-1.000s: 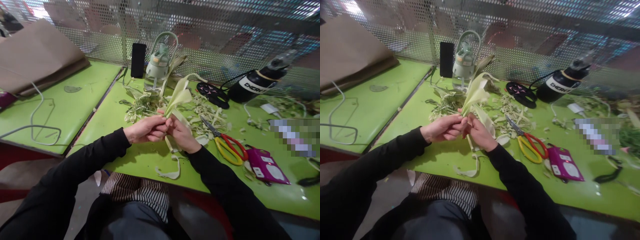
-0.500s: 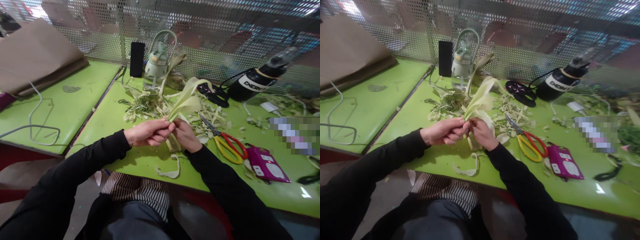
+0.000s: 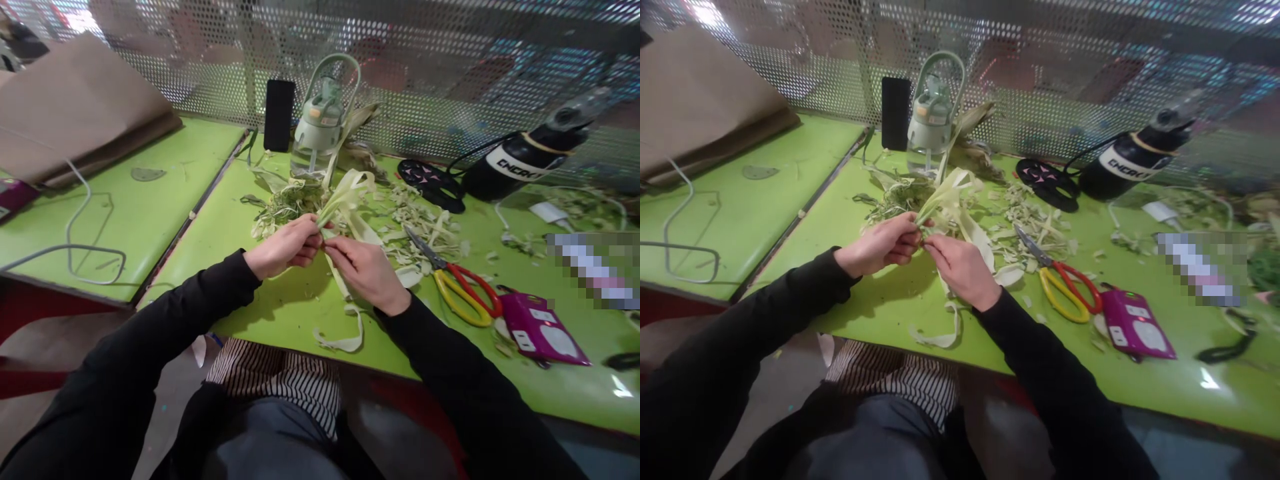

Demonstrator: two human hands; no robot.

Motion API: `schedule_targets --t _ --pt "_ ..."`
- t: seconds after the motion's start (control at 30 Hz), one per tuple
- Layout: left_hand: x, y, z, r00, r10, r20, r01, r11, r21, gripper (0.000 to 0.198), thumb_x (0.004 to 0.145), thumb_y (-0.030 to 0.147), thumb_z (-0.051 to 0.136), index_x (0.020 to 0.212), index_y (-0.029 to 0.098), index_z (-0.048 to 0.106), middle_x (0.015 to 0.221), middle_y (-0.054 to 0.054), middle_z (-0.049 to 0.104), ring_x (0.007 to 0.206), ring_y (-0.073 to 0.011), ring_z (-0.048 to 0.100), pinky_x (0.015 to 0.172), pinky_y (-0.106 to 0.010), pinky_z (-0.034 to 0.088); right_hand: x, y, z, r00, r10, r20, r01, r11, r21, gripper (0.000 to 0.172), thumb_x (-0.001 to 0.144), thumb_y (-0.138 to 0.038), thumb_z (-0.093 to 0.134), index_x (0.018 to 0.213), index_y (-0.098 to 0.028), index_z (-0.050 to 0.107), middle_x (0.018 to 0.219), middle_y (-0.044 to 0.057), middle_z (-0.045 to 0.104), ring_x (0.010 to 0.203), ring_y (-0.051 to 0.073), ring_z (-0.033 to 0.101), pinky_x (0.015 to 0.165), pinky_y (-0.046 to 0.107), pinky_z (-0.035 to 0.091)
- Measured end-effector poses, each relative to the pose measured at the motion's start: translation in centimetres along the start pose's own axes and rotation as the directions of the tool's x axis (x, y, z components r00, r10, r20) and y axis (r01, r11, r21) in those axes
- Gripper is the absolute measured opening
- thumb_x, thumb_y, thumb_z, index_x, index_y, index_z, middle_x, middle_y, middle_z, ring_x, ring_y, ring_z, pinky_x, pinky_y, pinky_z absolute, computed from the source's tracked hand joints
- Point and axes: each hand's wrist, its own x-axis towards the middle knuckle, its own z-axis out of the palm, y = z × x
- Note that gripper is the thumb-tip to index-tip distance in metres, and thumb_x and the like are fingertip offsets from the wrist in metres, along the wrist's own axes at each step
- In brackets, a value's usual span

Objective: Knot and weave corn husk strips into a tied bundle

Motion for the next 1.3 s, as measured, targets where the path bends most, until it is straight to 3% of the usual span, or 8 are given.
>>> schedule_targets --t 0.23,0.47,0.73,0.9,1.03,1.2,1.23,1.3 --pt "0.5 -0.8 -0.3 0.999 0.021 0.035 -0.029 0.973 0.229 0.02 0.1 0.015 0.031 0.084 0.018 0.043 0.06 0.008 0.032 0.044 -0.0032 0.028 0.043 -0.016 0.024 -0.9 -0.9 -1.8 0.999 -0.035 0.03 0.032 0.994 0.103 0.02 0.097 -0.027 0.052 0.096 -0.019 0.069 0.087 0.005 0.075 0.07 0.015 0.067 0.065 0.028 0.049" --pt "0.7 -1.5 -0.4 0.968 0.205 0.143 -0.249 0.738 0.627 0.026 0.102 0.022 0.033 0.076 0.022 0.032 0.059 0.008 0.035 0.046 -0.0061 0.035 0.048 -0.021 0.033 -1.0 -1.7 -3.2 0.984 0.174 0.047 -0.177 0.879 0.443 0.021 0.095 -0.035 0.055 0.09 -0.02 0.069 0.06 -0.003 0.057 0.052 0.009 0.049 0.053 0.024 0.039" --pt "0.3 -2.8 0.2 0.939 0.219 0.265 -0.247 -0.107 0.963 0.025 0.095 0.008 0.033 0.114 0.011 0.049 0.091 -0.008 0.063 0.07 -0.0134 0.056 0.062 -0.026 0.042 -1.1 -2.0 -2.8 0.928 0.348 0.133 -0.335 0.625 0.705 0.018 0.093 -0.033 0.059 0.086 -0.019 0.069 0.06 -0.005 0.053 0.045 0.005 0.041 0.042 0.021 0.031" --pt "-0.1 -2.9 1.2 0.955 0.159 0.249 -0.196 -0.286 0.938 0.032 0.098 0.009 0.027 0.122 0.009 0.048 0.099 -0.013 0.065 0.08 -0.0166 0.064 0.064 -0.026 0.048 -1.2 -2.3 -1.7 0.897 0.408 0.171 -0.357 0.44 0.824 0.017 0.09 -0.034 0.063 0.084 -0.019 0.068 0.057 -0.007 0.052 0.039 0.003 0.037 0.035 0.018 0.026" --pt "0.5 -3.5 1.2 0.93 0.258 0.261 -0.244 -0.095 0.965 0.023 0.097 0.012 0.034 0.109 0.01 0.054 0.093 -0.01 0.065 0.074 -0.0144 0.061 0.065 -0.026 0.049 -0.8 -2.6 -1.1 0.871 0.474 0.126 -0.328 0.373 0.868 0.018 0.088 -0.036 0.068 0.084 -0.018 0.068 0.058 -0.007 0.053 0.039 0.002 0.04 0.034 0.015 0.03" --pt "1.2 -3.5 1.2 0.954 0.264 0.146 -0.292 0.689 0.664 0.029 0.101 0.027 0.033 0.081 0.016 0.051 0.068 0.002 0.052 0.055 -0.0068 0.045 0.055 -0.018 0.041 -0.6 -2.3 -3.3 0.941 0.173 0.289 -0.33 0.305 0.893 0.036 0.091 -0.052 0.059 0.111 -0.022 0.067 0.077 -0.001 0.07 0.043 0.006 0.055 0.034 0.018 0.04" --pt "1.2 -3.3 1.2 0.966 0.226 0.123 -0.257 0.814 0.521 0.028 0.101 0.027 0.033 0.08 0.016 0.049 0.063 0.004 0.045 0.051 -0.0058 0.039 0.05 -0.017 0.037 -0.7 -1.9 -3.9 0.919 0.025 0.393 -0.379 0.322 0.867 0.043 0.092 -0.057 0.053 0.108 -0.021 0.069 0.079 0.001 0.072 0.043 0.007 0.056 0.032 0.019 0.039" --pt "1.0 -2.9 1.3 0.982 0.161 0.098 -0.18 0.954 0.239 0.026 0.101 0.028 0.033 0.081 0.017 0.047 0.059 0.008 0.03 0.046 -0.005 0.026 0.043 -0.015 0.027 -0.8 -1.0 -4.5 0.719 -0.133 0.682 -0.525 0.54 0.658 0.042 0.092 -0.053 0.054 0.088 -0.017 0.073 0.07 0.003 0.071 0.042 0.008 0.056 0.034 0.019 0.039"
